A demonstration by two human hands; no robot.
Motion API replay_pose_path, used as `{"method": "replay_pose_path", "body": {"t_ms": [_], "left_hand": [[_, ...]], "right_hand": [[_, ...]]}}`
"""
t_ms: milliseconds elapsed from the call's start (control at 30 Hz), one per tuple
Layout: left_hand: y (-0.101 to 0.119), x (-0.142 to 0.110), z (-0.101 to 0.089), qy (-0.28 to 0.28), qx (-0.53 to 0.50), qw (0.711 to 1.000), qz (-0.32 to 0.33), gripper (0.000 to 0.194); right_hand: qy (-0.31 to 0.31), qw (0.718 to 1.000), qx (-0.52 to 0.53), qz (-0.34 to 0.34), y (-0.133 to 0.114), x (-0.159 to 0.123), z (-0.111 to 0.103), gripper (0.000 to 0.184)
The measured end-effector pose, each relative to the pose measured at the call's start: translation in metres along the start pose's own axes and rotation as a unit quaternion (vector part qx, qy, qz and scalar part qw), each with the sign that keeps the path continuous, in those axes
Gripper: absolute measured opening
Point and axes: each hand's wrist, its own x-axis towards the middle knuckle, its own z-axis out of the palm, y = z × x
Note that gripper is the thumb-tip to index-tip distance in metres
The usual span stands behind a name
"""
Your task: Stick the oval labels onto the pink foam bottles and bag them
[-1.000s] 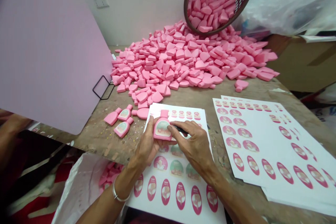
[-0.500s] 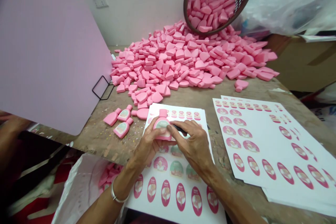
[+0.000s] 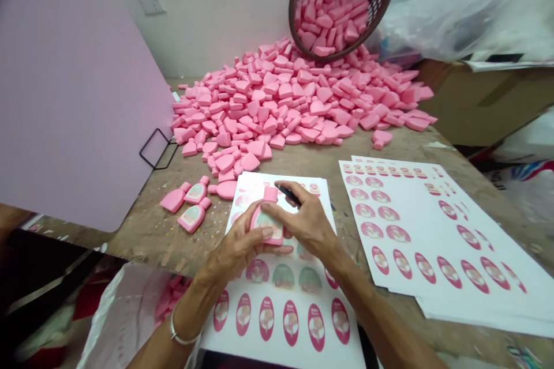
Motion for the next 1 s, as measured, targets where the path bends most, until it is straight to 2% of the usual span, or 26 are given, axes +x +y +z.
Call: {"method": "replay_pose_path", "body": {"t_ms": [100,267,300,367,400,433,500,567,600,700,733,800,900,967,1000], "left_hand": [[-0.002,-0.002,-0.001,0.013,-0.015,1.000,0.008,0.042],[-0.005,-0.008,-0.008,0.045,-0.008,0.999,0.014,0.032],[-0.003,-0.012,-0.013,0.071,0.007,0.997,0.016,0.032],[0.002,-0.020,-0.030,0.171,0.077,0.982,0.032,0.034],[0.006,-0.025,-0.042,0.237,0.140,0.960,0.048,0.035],[0.011,-0.029,-0.053,0.303,0.220,0.925,0.068,0.036],[0.019,-0.036,-0.076,0.388,0.392,0.827,0.112,0.036],[0.025,-0.037,-0.093,0.413,0.501,0.746,0.149,0.034],[0.027,-0.037,-0.097,0.418,0.533,0.716,0.169,0.031],[0.030,-0.032,-0.098,0.425,0.578,0.658,0.227,0.025],[0.031,-0.029,-0.096,0.419,0.582,0.655,0.236,0.024],[0.032,-0.023,-0.090,0.397,0.564,0.688,0.226,0.023],[0.034,-0.007,-0.079,0.351,0.498,0.773,0.176,0.028],[0.034,0.007,-0.068,0.327,0.418,0.832,0.163,0.028],[0.033,0.015,-0.063,0.323,0.381,0.850,0.169,0.027]], "right_hand": [[-0.025,0.996,0.055,0.060,0.003,-0.004,0.004,0.060],[-0.103,0.990,0.052,0.075,0.023,-0.014,-0.005,0.074],[-0.105,0.992,0.035,0.069,0.029,-0.008,-0.010,0.074],[-0.078,0.996,-0.005,0.049,0.036,0.015,-0.016,0.065],[-0.058,0.997,-0.024,0.040,0.038,0.031,-0.017,0.057],[-0.043,0.998,-0.040,0.035,0.039,0.049,-0.015,0.049],[-0.041,0.997,-0.060,0.033,0.035,0.088,-0.001,0.036],[-0.071,0.995,-0.058,0.044,0.030,0.123,0.024,0.031],[-0.088,0.993,-0.054,0.057,0.028,0.137,0.038,0.032],[-0.118,0.987,-0.036,0.107,0.025,0.167,0.075,0.040],[-0.123,0.985,-0.024,0.121,0.024,0.172,0.082,0.042],[-0.128,0.983,0.012,0.133,0.023,0.175,0.088,0.046],[-0.122,0.981,0.086,0.120,0.017,0.162,0.082,0.050],[-0.117,0.977,0.138,0.110,0.008,0.140,0.076,0.051],[-0.121,0.974,0.160,0.110,0.003,0.126,0.074,0.051]]}}
